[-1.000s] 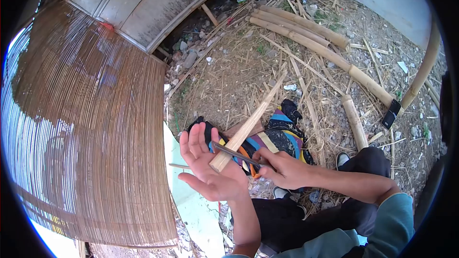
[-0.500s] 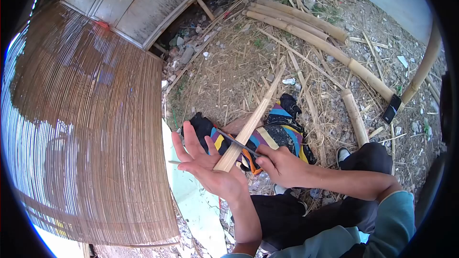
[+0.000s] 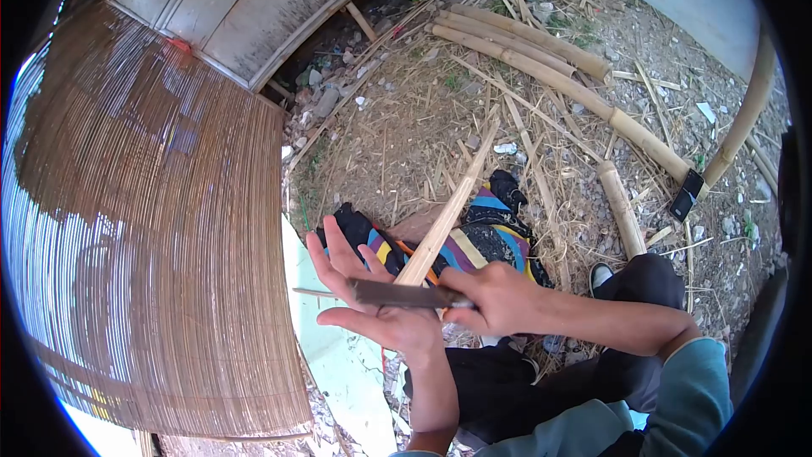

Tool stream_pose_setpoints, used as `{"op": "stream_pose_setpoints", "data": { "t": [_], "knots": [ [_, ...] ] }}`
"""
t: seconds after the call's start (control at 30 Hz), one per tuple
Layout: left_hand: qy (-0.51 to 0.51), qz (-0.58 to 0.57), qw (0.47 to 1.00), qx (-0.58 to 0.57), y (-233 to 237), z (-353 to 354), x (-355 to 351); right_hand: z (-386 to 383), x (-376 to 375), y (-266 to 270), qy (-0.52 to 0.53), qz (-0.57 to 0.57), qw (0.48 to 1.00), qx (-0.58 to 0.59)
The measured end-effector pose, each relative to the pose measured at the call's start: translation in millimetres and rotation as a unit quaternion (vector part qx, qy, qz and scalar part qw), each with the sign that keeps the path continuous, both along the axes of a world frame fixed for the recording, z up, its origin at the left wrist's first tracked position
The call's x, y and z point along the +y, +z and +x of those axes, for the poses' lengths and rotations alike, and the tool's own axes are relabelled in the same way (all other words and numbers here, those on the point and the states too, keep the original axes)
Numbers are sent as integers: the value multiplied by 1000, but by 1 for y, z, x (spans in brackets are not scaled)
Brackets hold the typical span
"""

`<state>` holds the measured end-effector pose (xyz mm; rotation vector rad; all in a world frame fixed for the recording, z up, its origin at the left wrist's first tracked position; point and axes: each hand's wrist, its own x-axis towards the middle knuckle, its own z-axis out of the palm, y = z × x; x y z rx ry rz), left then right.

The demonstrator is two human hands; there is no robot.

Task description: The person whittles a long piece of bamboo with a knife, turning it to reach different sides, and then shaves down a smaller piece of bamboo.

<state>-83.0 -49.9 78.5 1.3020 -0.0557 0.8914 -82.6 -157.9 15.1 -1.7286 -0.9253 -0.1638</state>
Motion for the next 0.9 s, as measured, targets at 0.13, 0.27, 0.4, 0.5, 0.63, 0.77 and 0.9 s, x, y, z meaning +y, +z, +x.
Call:
{"op": "stream_pose_setpoints", "data": {
  "t": [0.13, 0.27, 0.4, 0.5, 0.63, 0.77, 0.9],
  "knots": [
    [-42, -20, 998, -45, -7, 0, -1, 40, 7, -39, -175, -28, 955, 238],
    [-102, -66, 992, -31, -12, 2, 9, 20, -3, -17, -74, -16, 988, 136],
    [-24, -32, 999, -33, -11, 0, -4, -5, -5, 3, 61, 43, 992, 104],
    [-14, -7, 999, -49, -13, -1, 0, 0, 1, -13, 34, 82, 984, 155],
    [-3, -6, 999, -50, -15, -2, 28, 6, 27, -52, -31, 86, 930, 355],
    [-48, 3, 998, -44, -18, -1, 29, -14, 21, -17, 42, 108, 951, 288],
    [-56, 61, 994, -67, -17, -8, 8, -5, 16, -36, 55, 80, 989, 110]
  ]
}}
